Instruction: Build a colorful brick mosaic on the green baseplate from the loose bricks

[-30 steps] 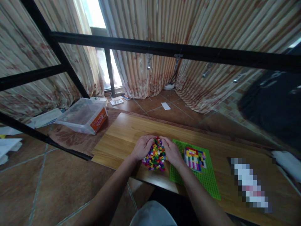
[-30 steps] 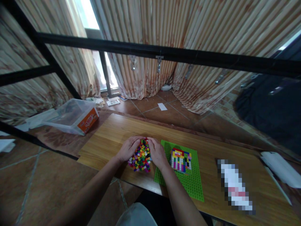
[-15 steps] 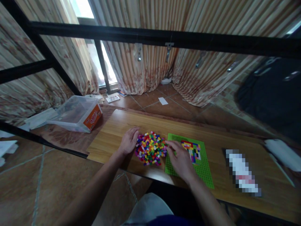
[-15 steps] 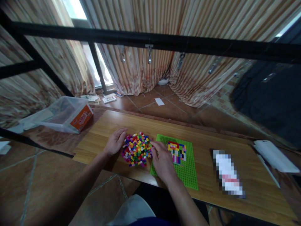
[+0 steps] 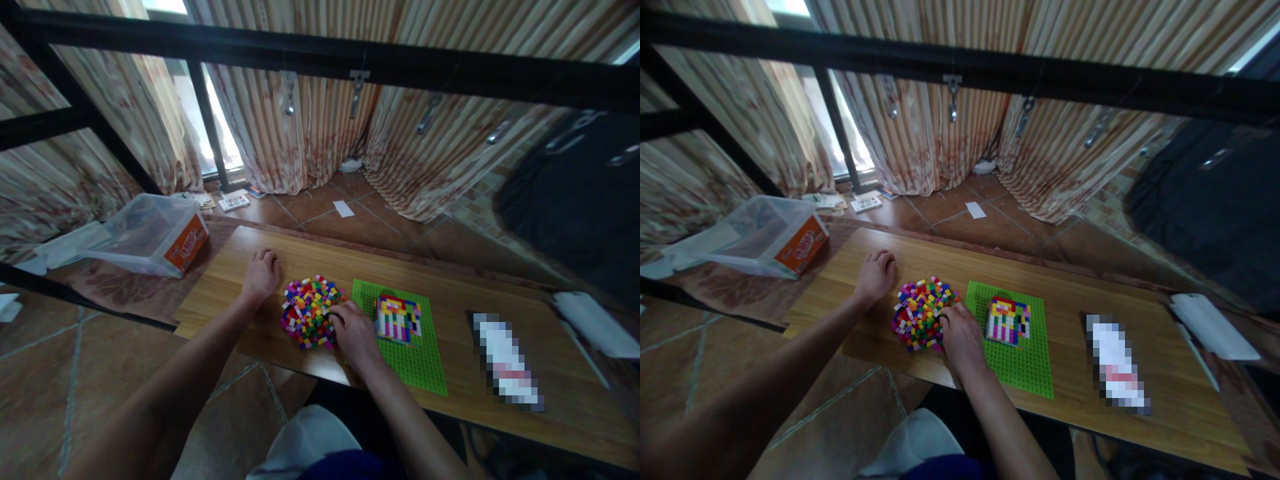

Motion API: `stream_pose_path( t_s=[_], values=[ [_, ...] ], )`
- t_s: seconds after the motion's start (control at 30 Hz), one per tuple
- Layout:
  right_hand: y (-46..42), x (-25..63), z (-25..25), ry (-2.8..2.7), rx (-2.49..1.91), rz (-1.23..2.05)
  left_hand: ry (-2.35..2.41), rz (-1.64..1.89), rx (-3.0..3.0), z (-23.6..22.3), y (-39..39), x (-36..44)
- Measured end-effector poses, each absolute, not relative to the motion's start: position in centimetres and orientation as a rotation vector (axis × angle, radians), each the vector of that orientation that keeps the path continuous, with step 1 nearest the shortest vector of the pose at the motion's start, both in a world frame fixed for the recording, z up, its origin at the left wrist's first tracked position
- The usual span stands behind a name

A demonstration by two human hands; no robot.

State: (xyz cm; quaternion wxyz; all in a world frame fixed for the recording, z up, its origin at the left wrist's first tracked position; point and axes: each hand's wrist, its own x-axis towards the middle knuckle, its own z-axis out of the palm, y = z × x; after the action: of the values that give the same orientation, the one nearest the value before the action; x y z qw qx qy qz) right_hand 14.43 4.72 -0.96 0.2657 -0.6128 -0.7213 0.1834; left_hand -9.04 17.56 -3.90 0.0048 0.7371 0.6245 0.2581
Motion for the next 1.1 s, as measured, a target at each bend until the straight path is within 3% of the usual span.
stream_pose_path(
  t_s=[0.33,0.67,1.1],
  values=[
    [3.1,16.2,1.9,-1.709,-1.460,0.521,1.940,0.769,2.351,-3.4,17.5,-9.2],
    [1.0,26.6,0.9,-1.386,-1.802,0.291,1.962,0.797,2.348,-3.5,17.5,-9.2],
    [0.9,25.4,0.8,-1.417,-1.801,0.299,1.937,0.786,2.332,-3.3,17.5,-9.1]
  ],
)
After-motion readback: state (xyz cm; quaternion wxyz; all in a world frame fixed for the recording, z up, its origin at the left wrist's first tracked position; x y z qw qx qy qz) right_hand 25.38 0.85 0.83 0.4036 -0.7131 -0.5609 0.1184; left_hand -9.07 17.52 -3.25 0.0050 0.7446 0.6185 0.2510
